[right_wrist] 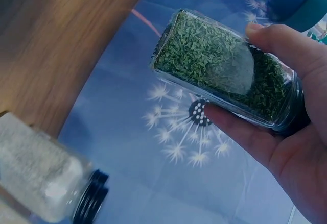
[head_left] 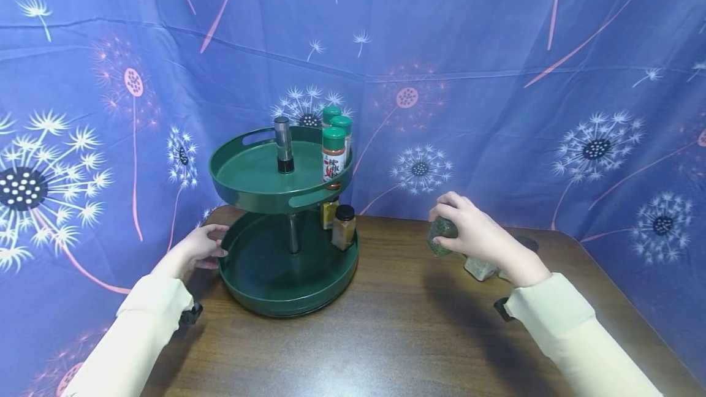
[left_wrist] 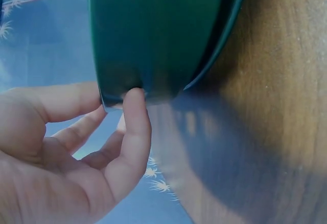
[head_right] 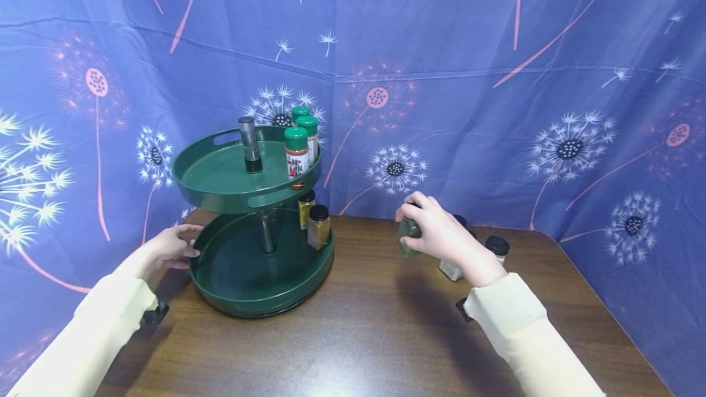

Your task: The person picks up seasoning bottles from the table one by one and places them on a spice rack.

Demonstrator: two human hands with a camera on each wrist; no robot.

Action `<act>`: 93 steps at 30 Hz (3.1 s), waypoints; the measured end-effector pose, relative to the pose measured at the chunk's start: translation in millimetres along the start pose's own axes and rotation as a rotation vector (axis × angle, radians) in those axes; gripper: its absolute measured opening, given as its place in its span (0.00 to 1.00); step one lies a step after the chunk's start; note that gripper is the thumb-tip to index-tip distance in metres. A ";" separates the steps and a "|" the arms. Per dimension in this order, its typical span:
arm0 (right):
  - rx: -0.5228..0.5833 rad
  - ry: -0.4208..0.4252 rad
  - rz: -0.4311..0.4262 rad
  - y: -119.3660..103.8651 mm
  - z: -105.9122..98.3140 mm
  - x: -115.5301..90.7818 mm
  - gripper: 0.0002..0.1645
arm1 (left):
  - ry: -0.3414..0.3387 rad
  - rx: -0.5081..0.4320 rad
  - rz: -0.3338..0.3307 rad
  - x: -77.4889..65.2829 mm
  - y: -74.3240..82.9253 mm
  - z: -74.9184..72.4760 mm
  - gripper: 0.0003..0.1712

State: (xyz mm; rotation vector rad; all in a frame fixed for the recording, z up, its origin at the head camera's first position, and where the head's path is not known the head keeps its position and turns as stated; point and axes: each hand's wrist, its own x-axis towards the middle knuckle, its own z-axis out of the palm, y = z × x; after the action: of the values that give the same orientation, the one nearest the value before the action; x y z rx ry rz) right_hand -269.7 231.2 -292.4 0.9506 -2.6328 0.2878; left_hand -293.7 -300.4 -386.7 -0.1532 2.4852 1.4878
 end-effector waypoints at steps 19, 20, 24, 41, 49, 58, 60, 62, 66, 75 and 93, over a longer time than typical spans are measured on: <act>0.058 0.033 -0.064 -31.0 15.8 36.1 0.19 | -0.021 -0.129 -0.045 0.6 -10.9 -2.6 0.41; 0.064 0.040 -0.075 -32.6 17.3 38.0 0.19 | -0.021 -0.131 -0.044 -0.4 -10.8 -2.3 0.41; 0.082 0.059 -0.106 -37.1 24.3 45.1 0.19 | -0.009 -0.131 -0.042 -3.2 -9.4 -0.6 0.41; 0.115 0.051 -0.140 -52.5 48.7 59.3 0.19 | -0.026 -0.003 0.080 -4.5 -10.2 0.4 0.37; 0.146 0.081 -0.168 -66.0 58.9 70.4 0.19 | -0.015 -0.043 0.073 -5.7 -11.1 1.2 0.38; 0.169 0.098 -0.176 -73.9 69.4 81.1 0.18 | 0.031 0.030 0.156 -3.4 -16.6 2.7 0.36; 0.175 0.096 -0.180 -74.5 71.9 82.6 0.18 | 0.031 0.029 0.165 -3.4 -17.2 2.4 0.36; 0.179 0.093 -0.183 -75.1 74.5 84.2 0.18 | 0.028 0.023 0.167 -3.3 -18.1 2.2 0.35; 0.174 0.084 -0.188 -77.0 80.2 88.1 0.19 | 0.025 0.025 0.163 -3.5 -19.6 2.0 0.36; 0.163 0.071 -0.202 -82.1 92.4 97.7 0.19 | 0.043 0.023 0.149 -6.3 -18.9 3.8 0.36; 0.113 0.018 -0.198 -91.3 121.3 102.0 0.17 | 0.112 -0.009 0.133 -17.8 -17.9 14.7 0.35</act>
State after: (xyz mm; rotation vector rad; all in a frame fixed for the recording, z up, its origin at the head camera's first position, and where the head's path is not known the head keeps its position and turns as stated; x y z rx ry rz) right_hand -312.8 66.8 -360.1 1.2286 -2.5033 0.3976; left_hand -270.5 -296.6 -404.0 -0.0757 2.6239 1.5832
